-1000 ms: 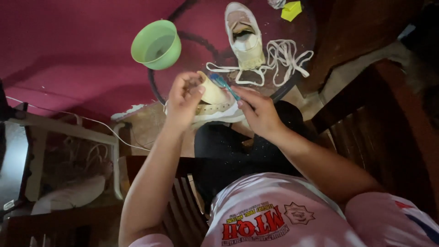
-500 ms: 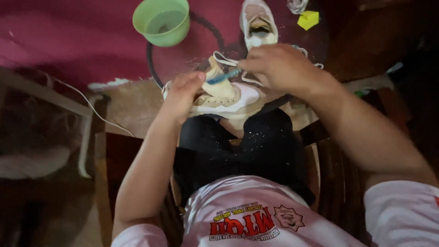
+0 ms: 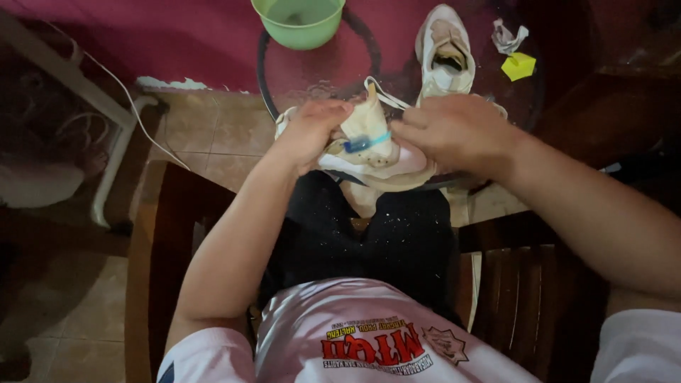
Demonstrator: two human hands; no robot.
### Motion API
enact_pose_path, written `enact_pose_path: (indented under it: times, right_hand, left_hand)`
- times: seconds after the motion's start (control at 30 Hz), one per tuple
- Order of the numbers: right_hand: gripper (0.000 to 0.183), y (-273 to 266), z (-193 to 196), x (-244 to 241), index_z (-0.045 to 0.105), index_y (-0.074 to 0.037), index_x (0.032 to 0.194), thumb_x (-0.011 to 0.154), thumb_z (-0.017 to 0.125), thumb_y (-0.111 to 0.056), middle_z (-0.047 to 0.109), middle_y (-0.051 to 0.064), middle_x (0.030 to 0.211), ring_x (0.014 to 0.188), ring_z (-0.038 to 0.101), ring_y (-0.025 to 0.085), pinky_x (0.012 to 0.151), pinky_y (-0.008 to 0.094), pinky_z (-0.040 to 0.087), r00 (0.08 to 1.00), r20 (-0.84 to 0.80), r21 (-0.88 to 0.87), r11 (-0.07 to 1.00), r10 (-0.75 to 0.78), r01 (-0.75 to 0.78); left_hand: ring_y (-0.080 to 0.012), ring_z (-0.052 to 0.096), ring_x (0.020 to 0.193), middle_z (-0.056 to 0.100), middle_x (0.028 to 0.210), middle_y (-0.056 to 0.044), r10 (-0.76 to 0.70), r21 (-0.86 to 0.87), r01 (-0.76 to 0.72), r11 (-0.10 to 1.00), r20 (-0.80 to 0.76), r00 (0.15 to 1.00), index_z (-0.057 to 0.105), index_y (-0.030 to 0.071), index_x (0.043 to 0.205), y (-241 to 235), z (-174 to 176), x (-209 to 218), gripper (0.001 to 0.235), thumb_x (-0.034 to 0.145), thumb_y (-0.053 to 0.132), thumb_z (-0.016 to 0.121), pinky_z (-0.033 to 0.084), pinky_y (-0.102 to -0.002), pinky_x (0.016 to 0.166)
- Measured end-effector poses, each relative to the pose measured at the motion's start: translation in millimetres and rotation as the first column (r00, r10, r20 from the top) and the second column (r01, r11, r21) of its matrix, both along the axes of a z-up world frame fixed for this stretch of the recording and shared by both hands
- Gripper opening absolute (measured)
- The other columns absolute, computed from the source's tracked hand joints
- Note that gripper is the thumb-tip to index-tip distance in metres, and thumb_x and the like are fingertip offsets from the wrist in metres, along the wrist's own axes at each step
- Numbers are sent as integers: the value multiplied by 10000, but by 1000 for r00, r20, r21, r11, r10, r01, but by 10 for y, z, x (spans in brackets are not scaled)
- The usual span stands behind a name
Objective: The person scrubs a white sneaker with a blue toothbrush, focusing on the upper fabric and side panels. The shoe is held in the left hand while the right hand moves the brush in circular and back-and-forth motions. A second shoe and a green bowl are visible on the table.
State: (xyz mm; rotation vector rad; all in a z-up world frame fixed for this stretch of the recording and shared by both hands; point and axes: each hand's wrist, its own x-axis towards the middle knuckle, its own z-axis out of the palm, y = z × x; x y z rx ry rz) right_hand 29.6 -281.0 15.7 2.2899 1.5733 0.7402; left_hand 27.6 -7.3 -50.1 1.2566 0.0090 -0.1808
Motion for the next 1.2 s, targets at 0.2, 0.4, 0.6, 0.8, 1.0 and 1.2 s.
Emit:
enact_pose_path:
  times: [0.2, 0.4, 0.6, 0.8, 1.0, 1.2]
  right_hand:
    - [700, -71, -92, -15, 417, -216, 1490, 842, 591, -417, 528, 4, 1066, 1044, 597, 263, 806, 450, 553, 970, -173, -64, 985, -172, 163]
    - [275, 137, 421, -274, 538, -251, 1256, 983, 540, -285, 513, -44, 922, 801, 592, 195, 609, 395, 532, 953, 51, -22, 954, -299, 300]
    - [338, 77, 273, -222, 528, -259, 1297, 970, 552, -342, 493, -34, 948, 793, 574, 193, 630, 373, 519, 966, 122, -10, 973, -226, 229]
    - [244, 156, 15, -256, 566, -222, 1054, 887, 549, -399, 492, -48, 929, 806, 584, 198, 638, 381, 518, 987, -5, -16, 987, -162, 162]
    - [163, 205, 266, -330, 595, -233, 1081, 953, 533, -312, 498, -37, 916, 854, 583, 210, 669, 376, 507, 986, -20, -20, 986, -166, 166]
    - [387, 96, 190, -210, 511, -270, 1339, 963, 558, -352, 477, -43, 980, 878, 560, 191, 677, 374, 512, 970, -2, 2, 970, -244, 244]
  left_hand:
    - [-107, 652, 615, 569, 686, -7, -32, 53, 33, 998, -16, 999, 752, 77, 1053, 36, -121, 205, 193, 911, 203, 715, 605, -257, 587]
    - [-176, 735, 682, 641, 721, -46, -126, -25, 124, 992, -57, 990, 714, 82, 1085, 63, -209, 374, 220, 918, 220, 674, 653, -366, 590]
    - [-160, 664, 580, 585, 647, -67, -101, -35, 101, 994, 0, 995, 738, 52, 1078, 175, -373, 365, 196, 944, 191, 707, 601, -313, 526]
    - [-178, 731, 661, 630, 702, -59, -99, -42, 99, 994, 9, 995, 746, 64, 1069, 106, -427, 456, 197, 930, 200, 714, 630, -329, 575]
    - [-132, 707, 992, 704, 1108, -50, -299, 38, 297, 954, 132, 945, 630, 76, 1373, 103, 217, -54, 524, 882, 252, 582, 570, -252, 911]
    - [-143, 642, 1078, 649, 1287, -104, -385, 320, 263, 910, 420, 822, 473, 73, 1493, 145, 322, -292, 766, 800, -12, 788, 567, -288, 984]
